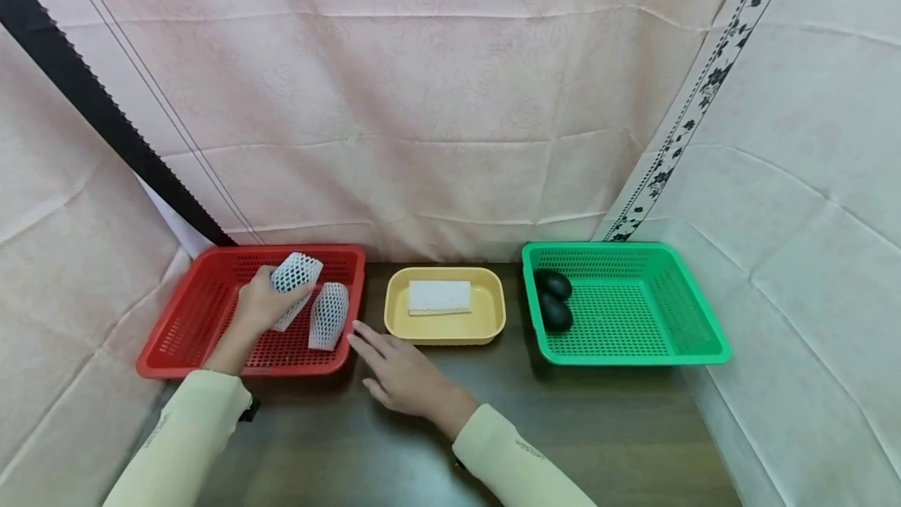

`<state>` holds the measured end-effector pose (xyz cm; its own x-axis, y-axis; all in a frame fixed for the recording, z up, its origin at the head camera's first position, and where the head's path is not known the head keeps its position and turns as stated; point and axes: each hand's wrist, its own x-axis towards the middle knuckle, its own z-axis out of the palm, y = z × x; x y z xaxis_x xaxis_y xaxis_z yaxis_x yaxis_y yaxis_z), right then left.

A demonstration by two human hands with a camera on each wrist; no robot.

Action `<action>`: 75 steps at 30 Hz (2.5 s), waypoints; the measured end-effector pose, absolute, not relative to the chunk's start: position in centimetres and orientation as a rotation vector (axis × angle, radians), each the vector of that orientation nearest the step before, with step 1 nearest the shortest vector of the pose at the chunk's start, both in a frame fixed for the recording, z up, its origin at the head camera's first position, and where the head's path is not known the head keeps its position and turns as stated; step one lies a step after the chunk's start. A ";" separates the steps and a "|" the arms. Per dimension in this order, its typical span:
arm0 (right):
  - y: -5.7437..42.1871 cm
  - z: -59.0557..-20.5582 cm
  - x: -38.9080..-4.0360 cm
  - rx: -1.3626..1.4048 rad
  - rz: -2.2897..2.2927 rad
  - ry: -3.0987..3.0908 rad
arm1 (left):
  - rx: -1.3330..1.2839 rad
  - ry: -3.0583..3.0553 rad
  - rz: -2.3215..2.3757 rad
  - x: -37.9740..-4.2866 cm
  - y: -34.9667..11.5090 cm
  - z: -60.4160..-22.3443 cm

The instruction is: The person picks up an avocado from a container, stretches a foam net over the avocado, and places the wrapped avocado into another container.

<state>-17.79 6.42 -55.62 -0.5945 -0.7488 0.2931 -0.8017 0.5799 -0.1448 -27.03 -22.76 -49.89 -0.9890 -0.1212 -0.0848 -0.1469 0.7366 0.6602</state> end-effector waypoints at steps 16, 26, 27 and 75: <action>4.2 -57.6 -18.1 1.416 0.219 -2.756 | -0.355 2.690 1.092 -29.5 -24.3 -52.2; 3.9 -57.7 -17.9 1.455 0.211 -2.779 | -0.397 2.687 0.967 -29.8 -24.3 -54.0; 3.9 -57.7 -17.9 1.458 0.218 -2.780 | -0.397 2.680 0.953 -29.9 -24.3 -54.2; 4.3 -58.6 -18.0 1.495 0.293 -2.800 | -0.179 2.949 0.697 -28.3 -23.7 -53.5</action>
